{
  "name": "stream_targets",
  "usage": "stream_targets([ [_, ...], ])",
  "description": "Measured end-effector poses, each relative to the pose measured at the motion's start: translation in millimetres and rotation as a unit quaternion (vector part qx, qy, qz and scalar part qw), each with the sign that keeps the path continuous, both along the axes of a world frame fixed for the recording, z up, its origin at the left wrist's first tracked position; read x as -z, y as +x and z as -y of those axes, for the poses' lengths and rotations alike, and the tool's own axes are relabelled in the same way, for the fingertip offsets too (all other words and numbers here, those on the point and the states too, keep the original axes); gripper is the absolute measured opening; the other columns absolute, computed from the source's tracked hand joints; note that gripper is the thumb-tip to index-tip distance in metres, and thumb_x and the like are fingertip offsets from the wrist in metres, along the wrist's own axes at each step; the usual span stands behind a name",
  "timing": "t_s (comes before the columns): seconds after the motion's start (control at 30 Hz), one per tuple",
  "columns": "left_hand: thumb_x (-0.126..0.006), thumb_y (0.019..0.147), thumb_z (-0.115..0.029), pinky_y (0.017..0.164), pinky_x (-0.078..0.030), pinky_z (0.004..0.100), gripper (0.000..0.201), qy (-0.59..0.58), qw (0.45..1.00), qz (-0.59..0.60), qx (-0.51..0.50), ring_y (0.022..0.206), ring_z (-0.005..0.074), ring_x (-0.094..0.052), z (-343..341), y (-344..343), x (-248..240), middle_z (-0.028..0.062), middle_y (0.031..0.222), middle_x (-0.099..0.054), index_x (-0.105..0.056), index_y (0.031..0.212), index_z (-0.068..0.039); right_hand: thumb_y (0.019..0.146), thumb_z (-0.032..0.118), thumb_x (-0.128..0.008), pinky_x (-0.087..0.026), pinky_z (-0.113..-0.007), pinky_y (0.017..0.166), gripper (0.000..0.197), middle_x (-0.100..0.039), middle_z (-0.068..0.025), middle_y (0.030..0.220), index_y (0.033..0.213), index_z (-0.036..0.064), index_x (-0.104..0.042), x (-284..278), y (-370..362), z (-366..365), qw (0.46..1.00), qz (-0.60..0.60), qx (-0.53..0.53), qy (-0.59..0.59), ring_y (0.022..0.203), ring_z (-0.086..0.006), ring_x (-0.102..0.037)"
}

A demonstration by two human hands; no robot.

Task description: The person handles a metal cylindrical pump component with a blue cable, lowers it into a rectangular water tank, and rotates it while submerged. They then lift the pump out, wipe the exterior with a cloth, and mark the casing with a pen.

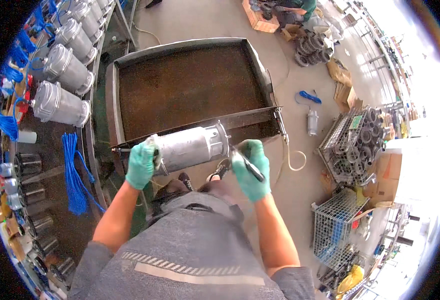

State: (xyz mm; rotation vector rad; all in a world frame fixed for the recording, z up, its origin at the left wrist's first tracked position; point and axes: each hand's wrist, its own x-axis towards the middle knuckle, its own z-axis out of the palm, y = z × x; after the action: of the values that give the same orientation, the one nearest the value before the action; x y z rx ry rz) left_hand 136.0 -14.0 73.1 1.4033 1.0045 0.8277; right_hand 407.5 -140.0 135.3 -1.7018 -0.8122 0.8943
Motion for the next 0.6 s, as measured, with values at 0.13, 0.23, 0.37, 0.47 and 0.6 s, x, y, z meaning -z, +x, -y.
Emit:
stream_targets([
  [0.13, -0.055, 0.106, -0.022, 0.06, -0.046, 0.0429, 0.024, 0.209, 0.974, -0.088, -0.002, 0.061, 0.0275, -0.059, 5.9, 11.5, 60.2, 0.0079, 0.066, -0.059, -0.066, 0.093, -0.005, 0.093, 0.009, -0.067, -0.055, -0.03, 0.07, 0.018, -0.068, -0.0044, 0.088, 0.108, 0.0049, -0.059, 79.3, 16.7, -5.2, 0.996, 0.08, -0.034, 0.028, 0.075, -0.0094, -0.062],
  [0.23, -0.055, 0.105, -0.022, 0.059, -0.046, 0.045, 0.025, 0.241, 0.965, -0.096, -0.028, 0.063, 0.0333, -0.059, 10.6, 15.3, 65.2, 0.0122, 0.067, -0.059, -0.064, 0.089, -0.005, 0.093, 0.01, -0.068, -0.055, -0.03, 0.072, 0.017, -0.069, -0.0048, 0.089, 0.108, 0.0052, -0.059, 88.5, 13.0, -9.6, 0.994, 0.105, -0.035, 0.008, 0.076, -0.0098, -0.062],
  [0.37, -0.05, 0.109, -0.033, 0.054, -0.04, 0.0406, 0.05, 0.202, 0.975, -0.09, -0.037, 0.051, 0.0251, -0.05, 12.0, 26.5, 44.2, 0.0094, 0.056, -0.05, -0.057, 0.07, -0.004, 0.094, 0.009, -0.069, -0.055, -0.029, 0.076, 0.015, -0.07, -0.0055, 0.09, 0.106, 0.0045, -0.061, 93.5, 15.9, -16.7, 0.99, 0.131, -0.045, -0.01, 0.079, -0.0092, -0.062],
  [0.47, -0.051, 0.108, -0.028, 0.055, -0.042, 0.0444, 0.043, 0.241, 0.964, -0.113, -0.029, 0.055, 0.0354, -0.053, 14.6, 27.1, 44.6, 0.0163, 0.062, -0.054, -0.057, 0.074, -0.004, 0.095, 0.01, -0.07, -0.055, -0.029, 0.076, 0.015, -0.071, -0.0051, 0.091, 0.106, 0.0045, -0.061, 87.2, 12.2, -20.7, 0.986, 0.15, -0.067, -0.014, 0.079, -0.0088, -0.062],
  [0.6, -0.051, 0.107, -0.027, 0.055, -0.043, 0.0457, 0.042, 0.239, 0.964, -0.114, -0.029, 0.057, 0.0379, -0.056, 14.6, 26.3, 43.8, 0.0173, 0.064, -0.056, -0.057, 0.073, -0.004, 0.096, 0.011, -0.07, -0.054, -0.028, 0.075, 0.016, -0.071, -0.0041, 0.09, 0.107, 0.0045, -0.062, 85.0, 10.9, -24.2, 0.981, 0.177, -0.079, -0.014, 0.078, -0.0085, -0.062],
])
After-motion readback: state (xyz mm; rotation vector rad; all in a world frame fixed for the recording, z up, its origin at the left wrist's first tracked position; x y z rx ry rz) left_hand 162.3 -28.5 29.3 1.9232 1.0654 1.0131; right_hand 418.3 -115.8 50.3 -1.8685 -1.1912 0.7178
